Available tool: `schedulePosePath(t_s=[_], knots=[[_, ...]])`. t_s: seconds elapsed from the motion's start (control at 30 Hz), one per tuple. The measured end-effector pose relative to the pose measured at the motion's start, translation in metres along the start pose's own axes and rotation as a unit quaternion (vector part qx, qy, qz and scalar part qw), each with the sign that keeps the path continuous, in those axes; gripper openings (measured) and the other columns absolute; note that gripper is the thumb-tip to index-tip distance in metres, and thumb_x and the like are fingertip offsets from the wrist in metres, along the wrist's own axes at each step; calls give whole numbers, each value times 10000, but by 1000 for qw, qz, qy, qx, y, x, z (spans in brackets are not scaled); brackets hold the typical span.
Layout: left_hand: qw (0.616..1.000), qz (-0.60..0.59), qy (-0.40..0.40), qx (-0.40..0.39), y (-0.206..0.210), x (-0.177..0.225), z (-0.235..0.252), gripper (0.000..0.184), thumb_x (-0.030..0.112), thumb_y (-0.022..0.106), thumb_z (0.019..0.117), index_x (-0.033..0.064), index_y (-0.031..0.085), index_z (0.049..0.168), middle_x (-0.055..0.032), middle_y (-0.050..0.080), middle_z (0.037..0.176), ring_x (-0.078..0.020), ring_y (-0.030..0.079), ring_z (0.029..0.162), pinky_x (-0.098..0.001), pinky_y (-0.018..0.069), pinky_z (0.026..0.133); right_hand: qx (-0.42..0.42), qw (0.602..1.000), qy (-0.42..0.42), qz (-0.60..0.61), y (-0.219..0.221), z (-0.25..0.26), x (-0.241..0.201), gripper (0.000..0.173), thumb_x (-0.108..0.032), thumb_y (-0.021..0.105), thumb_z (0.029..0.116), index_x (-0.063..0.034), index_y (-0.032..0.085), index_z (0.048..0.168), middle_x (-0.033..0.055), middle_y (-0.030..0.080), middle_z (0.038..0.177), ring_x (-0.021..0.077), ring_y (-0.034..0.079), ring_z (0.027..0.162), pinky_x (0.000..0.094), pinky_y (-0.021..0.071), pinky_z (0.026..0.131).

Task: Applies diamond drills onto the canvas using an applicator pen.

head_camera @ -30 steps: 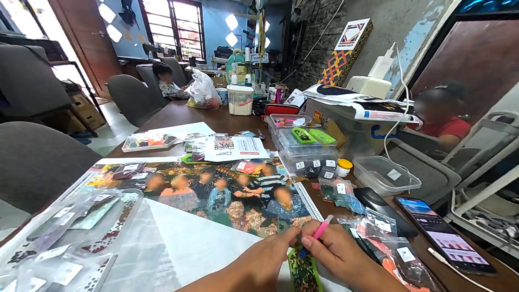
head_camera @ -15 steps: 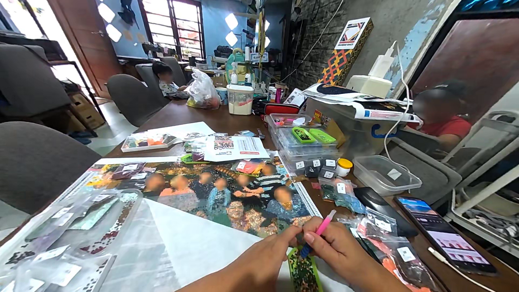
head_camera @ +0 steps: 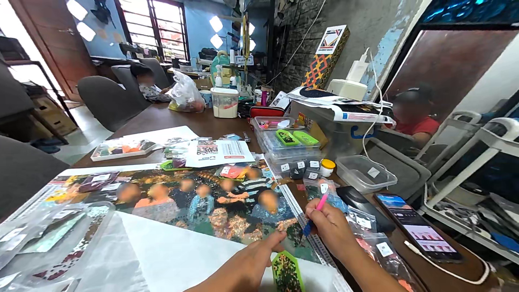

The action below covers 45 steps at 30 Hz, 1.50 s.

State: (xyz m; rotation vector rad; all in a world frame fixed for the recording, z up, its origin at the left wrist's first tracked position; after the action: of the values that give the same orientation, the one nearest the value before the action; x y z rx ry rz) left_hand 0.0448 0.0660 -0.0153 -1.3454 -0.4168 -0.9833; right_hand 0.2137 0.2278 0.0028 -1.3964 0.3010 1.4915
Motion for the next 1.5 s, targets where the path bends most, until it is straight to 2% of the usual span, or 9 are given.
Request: schedulePosePath(t_s=[0.17,0.9,1.5], knots=[[999,5,30,13,1,-4,-2,1092,279,918,704,-77,305,1535,-253,614,1321,-329,642,1028,-459,530,885,13,1000,17,-17,-1,2,3,239,-202,431,972,-141,590,804,-80,541,648,6,531,555,196,452,529],[1000,4,9,2,0,-1,-2,1092,278,921,703,-66,310,1539,-254,607,1345,-351,645,1077,-483,526,926,4,998,33,-46,-2,4,5,230,-202,436,953,-153,579,779,-92,497,616,6,496,540,207,420,521],[1000,-4,11,5,0,-1,-3,1073,270,913,716,-72,313,1537,-262,606,1337,-346,639,1078,-470,522,927,-9,998,39,-53,-1,4,4,226,-201,437,960,-141,587,802,-85,510,628,8,518,558,208,439,540]])
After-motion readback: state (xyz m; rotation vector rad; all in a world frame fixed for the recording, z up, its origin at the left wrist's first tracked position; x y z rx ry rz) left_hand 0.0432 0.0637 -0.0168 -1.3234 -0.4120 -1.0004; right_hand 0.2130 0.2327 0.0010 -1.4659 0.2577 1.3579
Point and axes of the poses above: each hand's wrist, its own z-axis towards the middle knuckle, its own y-axis out of the palm, x = y × z, the point moved 2 cm from there along z, towards the middle knuckle
